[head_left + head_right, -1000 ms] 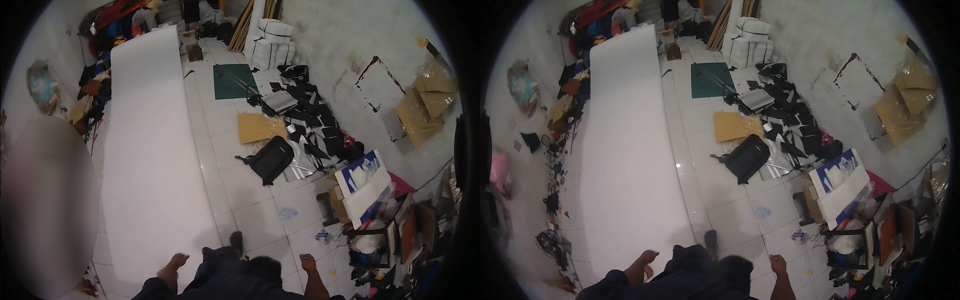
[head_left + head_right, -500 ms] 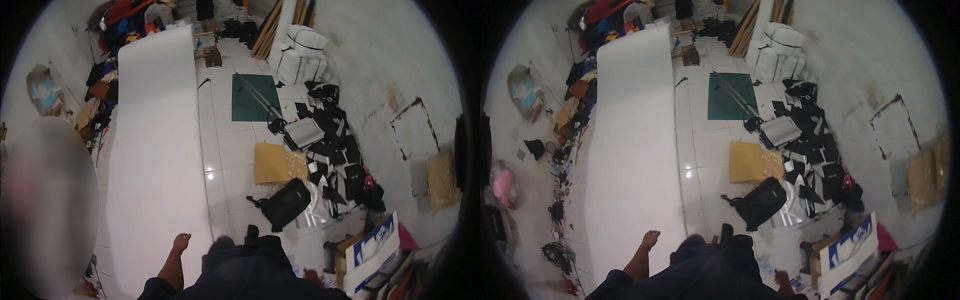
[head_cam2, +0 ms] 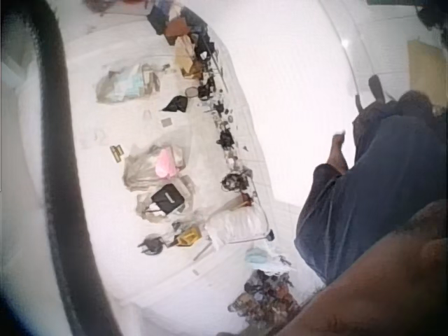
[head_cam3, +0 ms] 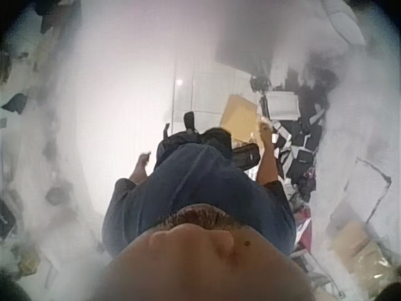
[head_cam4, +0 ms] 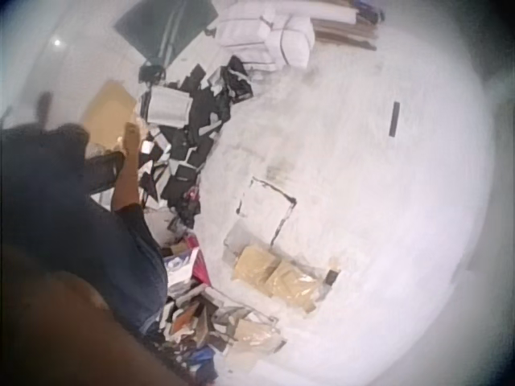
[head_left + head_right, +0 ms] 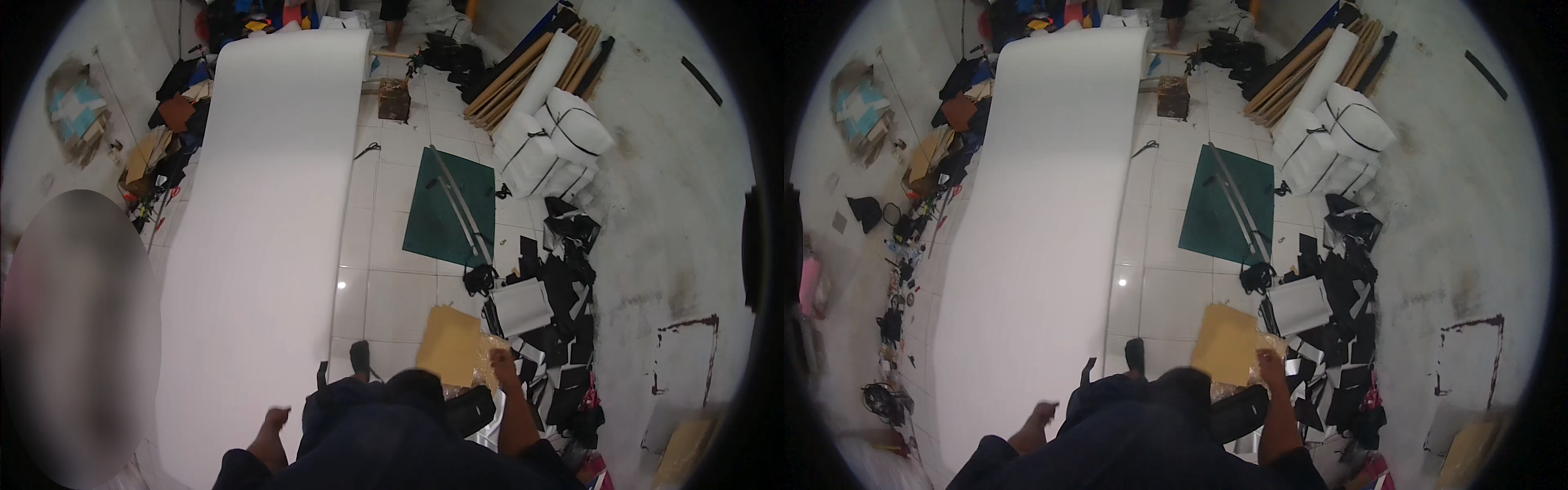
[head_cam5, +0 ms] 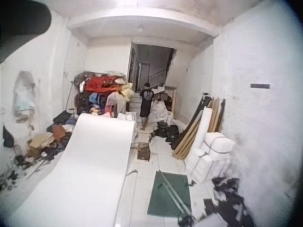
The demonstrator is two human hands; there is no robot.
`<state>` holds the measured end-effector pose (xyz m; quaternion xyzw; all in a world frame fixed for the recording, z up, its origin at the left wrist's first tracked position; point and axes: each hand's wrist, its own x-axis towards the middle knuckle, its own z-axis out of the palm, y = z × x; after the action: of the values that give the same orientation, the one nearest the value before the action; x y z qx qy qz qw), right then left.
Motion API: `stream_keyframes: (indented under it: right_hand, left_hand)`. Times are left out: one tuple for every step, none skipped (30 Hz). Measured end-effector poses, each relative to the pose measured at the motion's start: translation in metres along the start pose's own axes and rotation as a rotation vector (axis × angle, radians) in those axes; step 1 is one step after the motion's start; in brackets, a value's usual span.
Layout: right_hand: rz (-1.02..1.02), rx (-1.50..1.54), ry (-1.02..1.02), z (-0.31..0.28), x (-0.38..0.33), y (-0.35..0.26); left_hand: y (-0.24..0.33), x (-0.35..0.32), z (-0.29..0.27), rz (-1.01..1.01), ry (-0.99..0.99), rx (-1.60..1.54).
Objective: The person cuts a large white foam sheet into smaller rectangular pieces using scissors. They repeatedly unfold the foam, cut along straight lines, and fold the cut sections.
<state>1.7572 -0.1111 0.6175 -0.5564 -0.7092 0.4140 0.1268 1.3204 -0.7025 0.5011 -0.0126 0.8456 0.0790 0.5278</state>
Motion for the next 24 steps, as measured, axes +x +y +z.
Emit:
stream_keyframes:
  right_hand:
    - [0.005,-0.097,-0.088,0.039,0.008,-0.025]
    - [0.041,-0.164,-0.156,0.061,0.010,-0.041]
    - [0.194,-0.060,-0.199,0.081,0.009,-0.054]
    - [0.280,-0.062,-0.239,0.084,0.011,-0.052]
    - [0.319,-0.079,-0.357,0.101,0.021,-0.055]
    - [0.402,-0.119,-0.443,0.101,0.028,-0.041]
    - [0.498,-0.152,-0.524,0.097,0.038,-0.026]
    - [0.559,-0.175,-0.586,0.094,0.054,-0.020]
    - [0.507,-0.128,-0.583,0.091,0.077,-0.029]
    - [0.450,-0.084,-0.565,0.085,0.103,-0.024]
    - [0.480,-0.062,-0.556,0.083,0.140,-0.021]
    - [0.504,-0.045,-0.522,0.075,0.179,-0.006]
    - [0.620,-0.065,-0.457,0.052,0.226,0.018]
    - [0.682,-0.109,-0.387,0.077,0.264,-0.028]
    - [0.502,-0.259,-0.479,0.045,0.329,-0.030]
    - [0.245,-0.360,-0.384,0.035,0.385,-0.050]
    - [0.001,-0.500,-0.251,0.021,0.441,-0.073]
    - [-0.247,-0.615,-0.161,-0.035,0.508,-0.084]
    - [0.010,-0.395,-0.272,0.052,0.535,-0.199]
    - [-0.021,-0.406,-0.199,0.033,0.590,-0.238]
    - [-0.060,-0.411,-0.131,0.021,0.642,-0.271]
    - [-0.109,-0.375,-0.155,0.030,0.686,-0.325]
    - [-0.159,-0.344,-0.188,0.044,0.723,-0.386]
    - [-0.247,-0.351,-0.163,0.051,0.760,-0.429]
  left_hand:
    - [0.026,0.014,-0.044,0.194,0.130,0.133]
    - [0.071,0.019,-0.081,0.225,0.173,-0.011]
    - [0.121,0.021,-0.117,0.423,0.434,0.036]
    - [0.198,0.014,-0.152,0.384,0.400,-0.140]
    - [0.229,0.030,-0.190,0.429,0.445,-0.328]
    - [0.286,0.030,-0.215,0.504,0.459,-0.379]
    - [0.348,0.019,-0.239,0.581,0.469,-0.427]
    - [0.397,0.004,-0.257,0.604,0.474,-0.506]
    - [0.428,-0.006,-0.275,0.610,0.509,-0.579]
    - [0.452,0.005,-0.287,0.595,0.520,-0.610]
    - [0.469,0.024,-0.293,0.549,0.528,-0.557]
    - [0.480,0.051,-0.288,0.513,0.517,-0.508]
    - [0.496,0.076,-0.272,0.495,0.474,-0.473]
    - [0.472,0.082,-0.273,0.355,0.491,-0.390]
    - [0.494,0.101,-0.251,0.301,0.419,-0.361]
    - [0.500,0.114,-0.236,0.257,0.376,-0.385]
    - [0.504,0.120,-0.219,0.207,0.322,-0.412]
    - [0.542,0.135,-0.189,0.244,0.166,-0.299]
    - [0.483,0.106,-0.208,0.042,0.179,-0.143]
    - [0.505,0.112,-0.191,0.083,0.101,-0.137]
    - [0.524,0.117,-0.174,0.122,0.034,-0.132]
    - [0.531,0.117,-0.166,0.074,0.014,-0.208]
    - [0.539,0.115,-0.163,0.020,-0.009,-0.291]
    - [0.558,0.126,-0.168,-0.055,-0.053,-0.336]
